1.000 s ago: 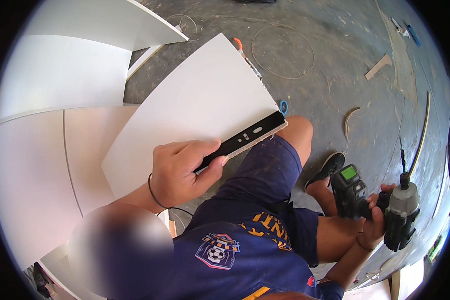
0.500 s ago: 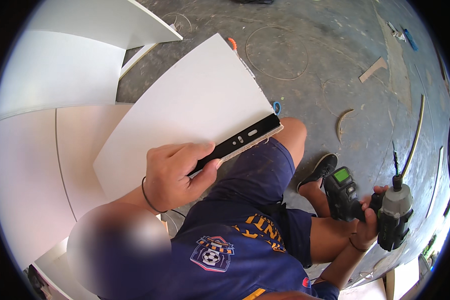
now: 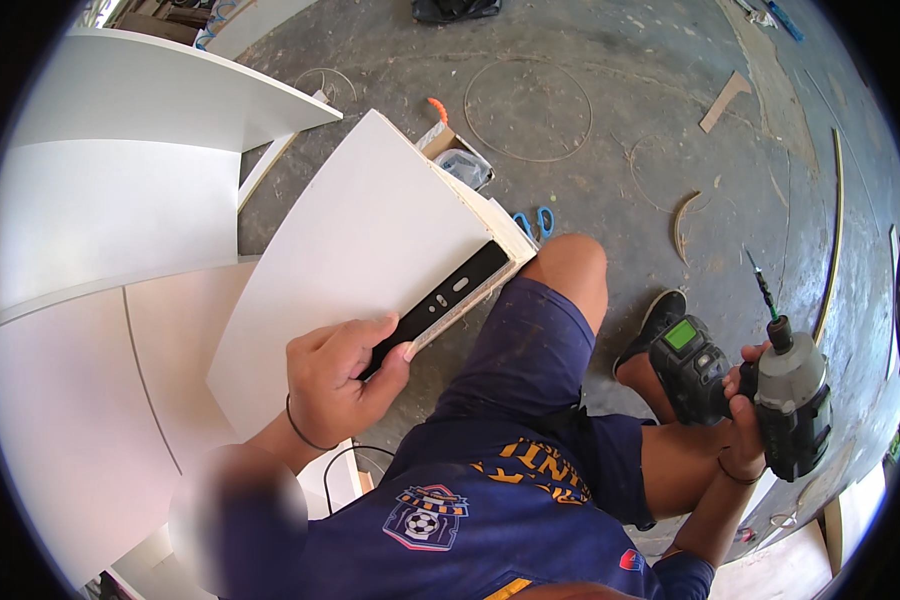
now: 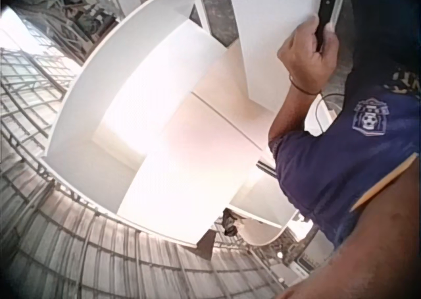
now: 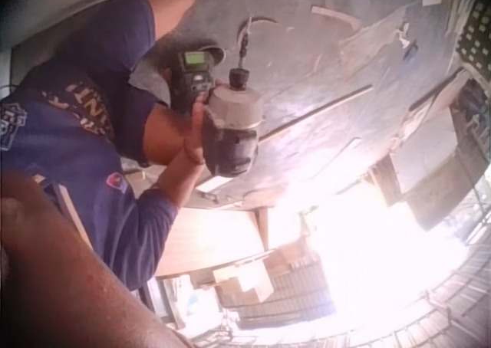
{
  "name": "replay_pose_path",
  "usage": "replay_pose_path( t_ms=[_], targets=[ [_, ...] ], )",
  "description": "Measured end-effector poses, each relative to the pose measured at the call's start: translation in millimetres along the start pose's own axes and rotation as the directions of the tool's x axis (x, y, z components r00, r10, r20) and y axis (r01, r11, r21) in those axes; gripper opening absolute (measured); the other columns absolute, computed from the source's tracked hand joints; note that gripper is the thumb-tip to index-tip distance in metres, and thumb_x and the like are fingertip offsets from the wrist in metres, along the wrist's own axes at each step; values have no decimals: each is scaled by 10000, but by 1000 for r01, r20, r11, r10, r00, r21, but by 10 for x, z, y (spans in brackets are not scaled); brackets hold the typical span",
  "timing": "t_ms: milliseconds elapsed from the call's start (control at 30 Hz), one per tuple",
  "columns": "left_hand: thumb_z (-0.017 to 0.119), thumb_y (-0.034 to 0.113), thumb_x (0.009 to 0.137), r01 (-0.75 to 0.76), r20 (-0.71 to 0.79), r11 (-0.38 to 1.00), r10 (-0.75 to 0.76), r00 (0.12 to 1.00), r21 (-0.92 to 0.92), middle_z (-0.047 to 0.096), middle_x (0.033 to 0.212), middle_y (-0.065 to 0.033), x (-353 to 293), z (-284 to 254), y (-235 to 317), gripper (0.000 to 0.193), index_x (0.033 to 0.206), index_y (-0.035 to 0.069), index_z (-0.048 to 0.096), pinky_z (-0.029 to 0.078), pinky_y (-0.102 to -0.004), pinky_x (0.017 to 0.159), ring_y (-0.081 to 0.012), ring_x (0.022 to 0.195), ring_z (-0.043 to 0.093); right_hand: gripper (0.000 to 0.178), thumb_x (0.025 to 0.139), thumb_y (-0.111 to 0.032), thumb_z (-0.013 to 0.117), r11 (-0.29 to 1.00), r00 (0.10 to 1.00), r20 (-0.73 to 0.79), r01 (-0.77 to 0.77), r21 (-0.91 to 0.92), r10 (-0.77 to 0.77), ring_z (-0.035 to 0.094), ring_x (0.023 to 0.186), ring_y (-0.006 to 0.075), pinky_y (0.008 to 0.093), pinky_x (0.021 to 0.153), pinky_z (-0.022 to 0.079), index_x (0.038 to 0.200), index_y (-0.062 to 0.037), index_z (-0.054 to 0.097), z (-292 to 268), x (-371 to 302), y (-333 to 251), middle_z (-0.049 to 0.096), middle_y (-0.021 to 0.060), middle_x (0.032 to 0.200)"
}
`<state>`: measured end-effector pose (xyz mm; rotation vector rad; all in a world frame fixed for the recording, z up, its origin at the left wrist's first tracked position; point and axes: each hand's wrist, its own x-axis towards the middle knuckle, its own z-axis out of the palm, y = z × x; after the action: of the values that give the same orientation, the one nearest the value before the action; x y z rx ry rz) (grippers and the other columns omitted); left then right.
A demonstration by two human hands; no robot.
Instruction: The person attaches metal drawer slides to wooden cabinet components using a power drill and screws.
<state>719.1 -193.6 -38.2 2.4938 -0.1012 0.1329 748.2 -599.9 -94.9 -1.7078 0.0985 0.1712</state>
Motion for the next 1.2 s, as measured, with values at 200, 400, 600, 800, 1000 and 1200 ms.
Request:
replay_pose_path(
  t_ms=[200,400,600,800,1000,1200],
  targets=[
    [724,-4,706,-28,-49,999,26,998,-45,422,506,3,-35,9,-76,239,927,-9,633,252,-217,400,-68,407,315,646,757,-209,753,978,992,101,97,-186,-79,585,855,129,268,794,455,1282,7,447,-21,31,-58,580,131,1147],
    [729,15,709,-64,-122,993,52,991,-95,494,528,-35,-107,18,-154,223,907,-10,629,299,-235,399,-93,392,377,541,761,-174,740,976,977,209,81,-202,-38,598,883,151,304,810,469,1238,-40,523,135,100,-544,591,101,1172],
    [729,81,703,-47,-147,998,40,988,-48,553,560,-58,-178,-21,-165,201,881,38,648,385,-275,415,-173,419,510,714,646,-93,804,529,768,608,608,-592,-202,572,1086,236,369,961,434,1286,-49,490,168,555,-1476,596,100,1185],
    [715,151,722,-30,-157,1000,30,987,2,587,587,-62,-219,-17,-202,177,862,68,645,433,-304,449,-206,468,567,706,584,-72,867,637,646,763,592,-493,-10,612,964,179,342,855,487,1191,14,516,1149,701,-2358,630,102,1049],
    [667,208,762,-22,-126,1000,22,992,-5,604,618,-75,-158,-50,-160,139,767,89,594,453,-370,484,-280,545,600,743,562,-112,877,304,691,723,691,-656,-10,599,970,203,331,869,458,1200,-30,504,1502,759,-2535,619,100,1059],
    [656,205,769,-39,-146,999,38,989,-5,598,608,-66,-162,-30,-185,149,742,85,571,454,-370,488,-275,550,602,476,574,-123,774,400,727,656,551,-733,201,605,809,321,371,738,470,989,5,581,1901,788,-2660,615,173,878]
  ],
)
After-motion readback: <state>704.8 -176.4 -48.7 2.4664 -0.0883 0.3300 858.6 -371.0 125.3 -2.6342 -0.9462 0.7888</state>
